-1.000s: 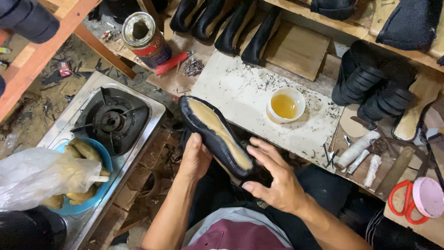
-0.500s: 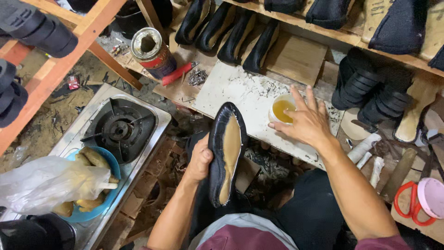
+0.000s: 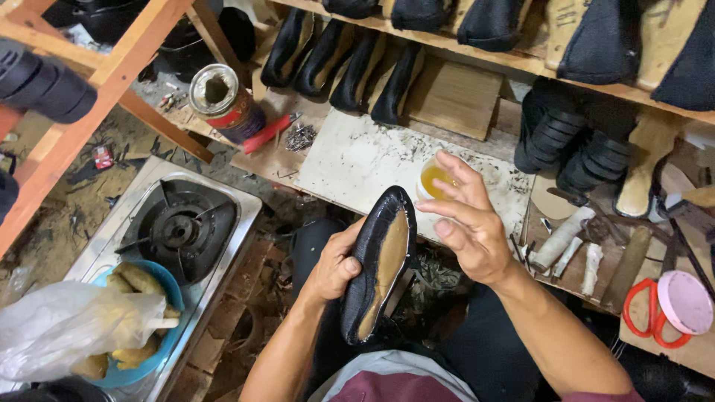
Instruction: The person applies a liquid adhesive to the sole of a black shoe using their fingers, then places the shoe on a wooden shelf. They repeat this process with a second shoe, applying the liquid to the sole and placing it on the shelf.
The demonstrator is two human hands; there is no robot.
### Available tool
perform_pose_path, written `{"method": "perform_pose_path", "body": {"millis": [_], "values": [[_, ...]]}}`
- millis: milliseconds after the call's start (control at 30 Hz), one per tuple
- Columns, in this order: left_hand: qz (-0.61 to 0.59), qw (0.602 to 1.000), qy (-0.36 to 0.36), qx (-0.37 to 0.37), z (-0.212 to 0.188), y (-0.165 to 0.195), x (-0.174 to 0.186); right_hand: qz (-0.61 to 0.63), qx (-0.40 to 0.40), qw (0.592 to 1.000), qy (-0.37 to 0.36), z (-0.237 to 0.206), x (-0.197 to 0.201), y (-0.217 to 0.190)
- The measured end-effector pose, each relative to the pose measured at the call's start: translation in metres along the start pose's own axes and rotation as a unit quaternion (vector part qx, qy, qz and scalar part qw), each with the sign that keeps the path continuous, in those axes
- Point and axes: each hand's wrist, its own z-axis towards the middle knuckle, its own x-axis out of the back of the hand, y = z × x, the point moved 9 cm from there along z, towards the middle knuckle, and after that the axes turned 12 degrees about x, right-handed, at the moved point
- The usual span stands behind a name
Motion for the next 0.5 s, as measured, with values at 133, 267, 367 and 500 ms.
{"method": "perform_pose_path", "body": {"millis": [133, 267, 367, 500], "values": [[0.011, 1.000, -0.018, 0.005, 0.003, 0.005, -0.014, 0.014, -0.009, 1.000, -0.011, 0.011, -0.004, -0.006], [0.025, 0.999, -0.023, 0.005, 0.005, 0.004, -0.015, 0.042, -0.016, 0.999, -0.028, 0.007, -0.009, 0.002], [-0.042, 0.999, -0.028, 0.018, 0.007, -0.004, -0.015, 0.045, 0.034, 0.996, -0.064, 0.000, -0.015, 0.005], [-0.087, 0.995, -0.007, 0.053, 0.009, -0.018, -0.012, 0.001, 0.041, 0.999, -0.010, 0.000, -0.009, 0.017]]}}
